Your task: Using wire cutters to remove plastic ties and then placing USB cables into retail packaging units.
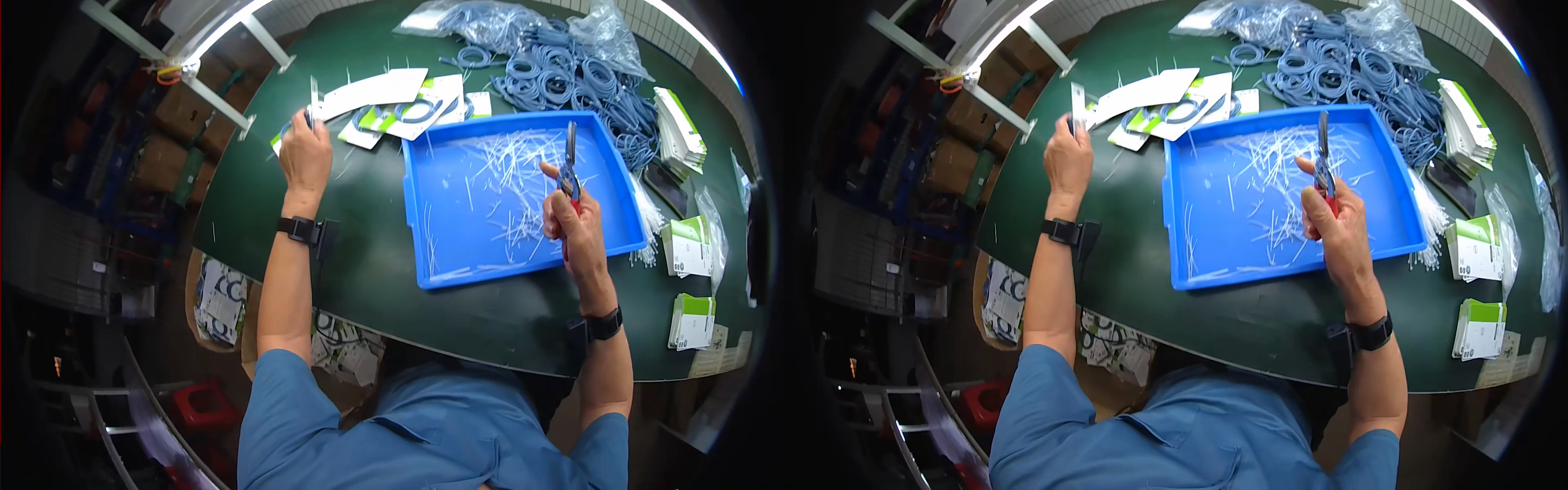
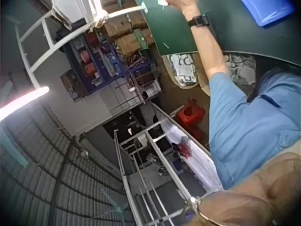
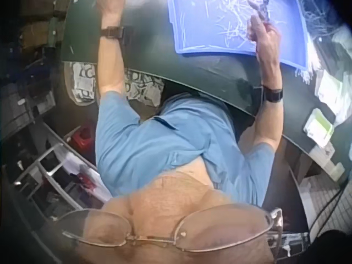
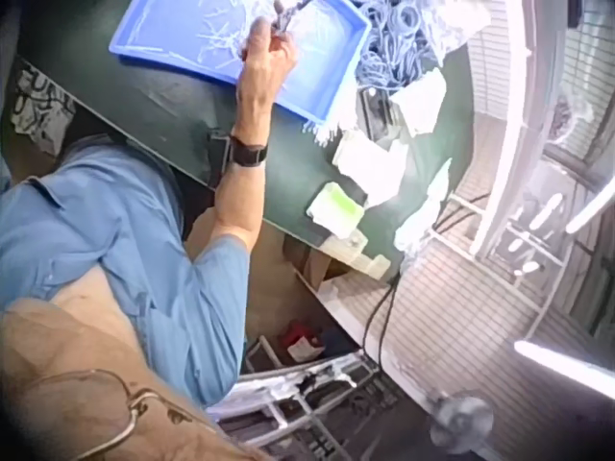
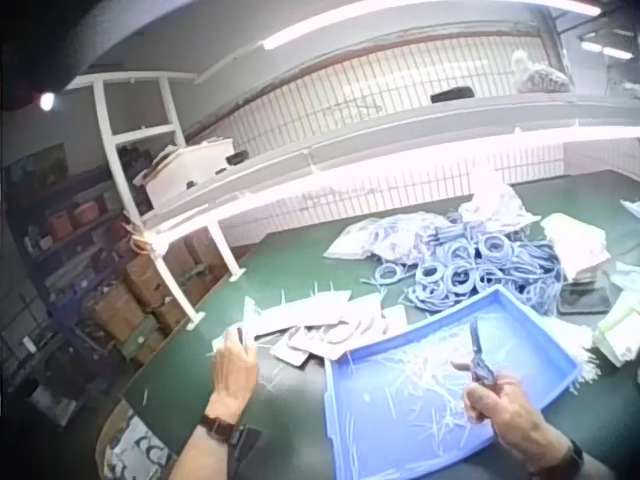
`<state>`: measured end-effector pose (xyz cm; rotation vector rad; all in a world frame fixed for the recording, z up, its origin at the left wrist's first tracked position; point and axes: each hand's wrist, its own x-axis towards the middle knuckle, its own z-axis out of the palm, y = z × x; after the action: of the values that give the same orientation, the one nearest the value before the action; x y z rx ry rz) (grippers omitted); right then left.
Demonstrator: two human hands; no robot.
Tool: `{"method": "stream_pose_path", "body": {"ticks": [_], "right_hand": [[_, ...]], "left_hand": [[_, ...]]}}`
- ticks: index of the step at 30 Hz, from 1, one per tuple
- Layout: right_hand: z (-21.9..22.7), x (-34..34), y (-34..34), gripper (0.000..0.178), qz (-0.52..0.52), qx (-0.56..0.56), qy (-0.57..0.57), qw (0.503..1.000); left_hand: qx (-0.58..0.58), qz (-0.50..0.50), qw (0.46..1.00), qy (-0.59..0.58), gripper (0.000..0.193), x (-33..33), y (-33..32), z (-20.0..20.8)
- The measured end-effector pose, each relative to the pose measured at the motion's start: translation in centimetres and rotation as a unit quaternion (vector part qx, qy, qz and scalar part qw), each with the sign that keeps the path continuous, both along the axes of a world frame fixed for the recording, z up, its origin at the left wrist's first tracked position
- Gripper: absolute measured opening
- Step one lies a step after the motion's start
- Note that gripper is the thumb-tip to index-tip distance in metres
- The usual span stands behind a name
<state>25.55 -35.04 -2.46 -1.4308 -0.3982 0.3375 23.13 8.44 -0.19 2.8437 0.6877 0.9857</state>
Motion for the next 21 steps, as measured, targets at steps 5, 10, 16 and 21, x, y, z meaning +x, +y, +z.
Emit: {"method": "stream_pose_path", "body": {"ticks": [5,10,16,21], "right_hand": [[1.5,-1.6,1.7,0.063,0.050,-0.101,-0.093,0.989],[3.4,-3.4,1.9,0.064,0.024,-0.172,-0.172,0.970],[3.3,-2.6,-0.7,0.063,-0.074,-0.120,-0.211,0.967],[2.4,-1.8,-2.4,0.063,-0.082,-0.151,-0.283,0.944]], "left_hand": [[-0.411,-0.321,0.825,-0.218,0.032,-2.3,-8.0,4.0],[-0.528,-0.437,0.688,-0.239,0.032,-0.9,-16.2,3.8],[-0.595,-0.480,0.610,-0.208,0.028,1.7,-20.5,2.4],[-0.668,-0.465,0.548,-0.194,0.029,2.5,-21.6,1.8]]}}
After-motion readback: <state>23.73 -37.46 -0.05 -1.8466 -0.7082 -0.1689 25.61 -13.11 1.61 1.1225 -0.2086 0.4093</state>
